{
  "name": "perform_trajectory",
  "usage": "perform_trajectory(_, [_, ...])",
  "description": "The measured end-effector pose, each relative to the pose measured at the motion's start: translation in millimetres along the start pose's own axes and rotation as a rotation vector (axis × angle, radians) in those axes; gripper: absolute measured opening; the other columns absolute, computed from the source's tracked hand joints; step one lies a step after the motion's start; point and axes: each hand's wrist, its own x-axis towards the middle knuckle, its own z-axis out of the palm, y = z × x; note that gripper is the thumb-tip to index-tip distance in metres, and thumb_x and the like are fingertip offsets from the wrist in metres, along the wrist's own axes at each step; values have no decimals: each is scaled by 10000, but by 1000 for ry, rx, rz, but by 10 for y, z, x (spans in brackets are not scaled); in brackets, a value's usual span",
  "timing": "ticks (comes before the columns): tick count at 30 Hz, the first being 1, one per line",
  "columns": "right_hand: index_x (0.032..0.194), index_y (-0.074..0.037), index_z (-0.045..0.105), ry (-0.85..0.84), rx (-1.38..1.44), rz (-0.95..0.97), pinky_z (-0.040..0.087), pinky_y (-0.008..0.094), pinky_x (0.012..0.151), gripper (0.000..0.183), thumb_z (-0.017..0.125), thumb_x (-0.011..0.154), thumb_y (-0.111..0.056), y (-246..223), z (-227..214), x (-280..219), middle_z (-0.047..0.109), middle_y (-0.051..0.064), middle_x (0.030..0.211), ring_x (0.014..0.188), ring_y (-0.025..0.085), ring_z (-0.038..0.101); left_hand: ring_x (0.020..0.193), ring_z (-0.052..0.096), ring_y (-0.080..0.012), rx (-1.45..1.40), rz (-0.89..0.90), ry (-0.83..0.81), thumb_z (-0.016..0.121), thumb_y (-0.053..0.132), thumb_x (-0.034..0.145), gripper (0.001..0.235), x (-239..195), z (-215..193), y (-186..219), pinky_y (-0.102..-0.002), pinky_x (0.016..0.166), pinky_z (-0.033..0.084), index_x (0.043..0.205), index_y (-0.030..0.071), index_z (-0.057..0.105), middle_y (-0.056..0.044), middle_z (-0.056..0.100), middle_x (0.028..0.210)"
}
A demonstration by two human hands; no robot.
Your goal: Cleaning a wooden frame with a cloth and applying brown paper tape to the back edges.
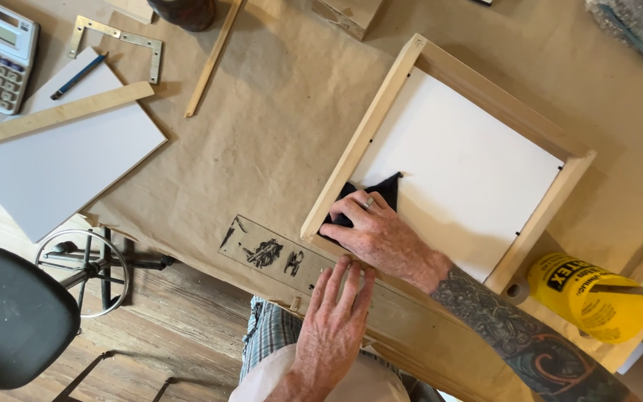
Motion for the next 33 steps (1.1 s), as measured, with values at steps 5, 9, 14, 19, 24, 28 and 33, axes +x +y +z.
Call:
perform_trajectory(5, [1293, -62, 670, -72, -1, -50, 464, 455, 1068, 421, 732, 877, -46, 50, -78, -300, 583, 118, 1179, 1102, 278, 513, 1433, 432, -370, 12, 1, 18, 592, 109, 942, 516, 1, -12, -8, -528, 1177, 382, 1447, 25, 530, -196, 486, 1449])
perform_trajectory(9, [1161, -54, 705, -94, 91, -50, 430, 546, 1142, 270, 721, 891, -47, 81, -103, -121, 576, 146, 1171, 1149, 304, 515, 1448, 409, -381, 20, 1, -5, 613, 119, 952, 515, -12, 12, -7, -532, 1193, 358, 1450, 32, 510, -193, 482, 1450])
perform_trajectory(14, [1065, -107, 719, 19, 56, -44, 509, 440, 961, 150, 628, 956, -60, -12, -201, 203, 582, 102, 1067, 1043, 297, 549, 1444, 414, -392, 46, 12, -72, 683, 109, 830, 720, -68, 130, -19, -550, 1196, 348, 1507, 35, 451, -236, 431, 1505])
perform_trajectory(19, [1145, -63, 721, -59, 47, -96, 493, 450, 980, 224, 686, 924, -43, 86, -233, -156, 594, 101, 1140, 1061, 282, 537, 1457, 410, -353, 42, 18, -11, 668, 175, 865, 663, -50, 146, -41, -515, 1199, 365, 1491, 53, 485, -182, 443, 1516])
perform_trajectory(24, [1200, -82, 703, -210, 52, -89, 515, 454, 972, 334, 689, 877, 3, 157, -355, -792, 620, 114, 1214, 1155, 292, 539, 1495, 367, -355, 65, 25, -20, 689, 232, 889, 738, -117, 234, -79, -531, 1233, 317, 1553, 69, 410, -182, 389, 1576])
perform_trajectory(28, [1190, -78, 663, -313, 69, -91, 477, 447, 939, 295, 626, 908, -1, 169, -586, -1212, 583, 116, 1205, 1155, 294, 524, 1489, 375, -360, 76, 42, -20, 685, 272, 911, 717, -120, 270, -98, -537, 1222, 327, 1546, 72, 418, -186, 414, 1559])
perform_trajectory(33, [1204, -104, 655, -386, 9, -131, 447, 435, 931, 323, 595, 919, 35, 222, -704, -1694, 566, 115, 1208, 1178, 308, 503, 1517, 334, -352, 122, 59, -48, 654, 370, 937, 759, -130, 297, -107, -543, 1236, 280, 1576, 80, 365, -203, 400, 1585])
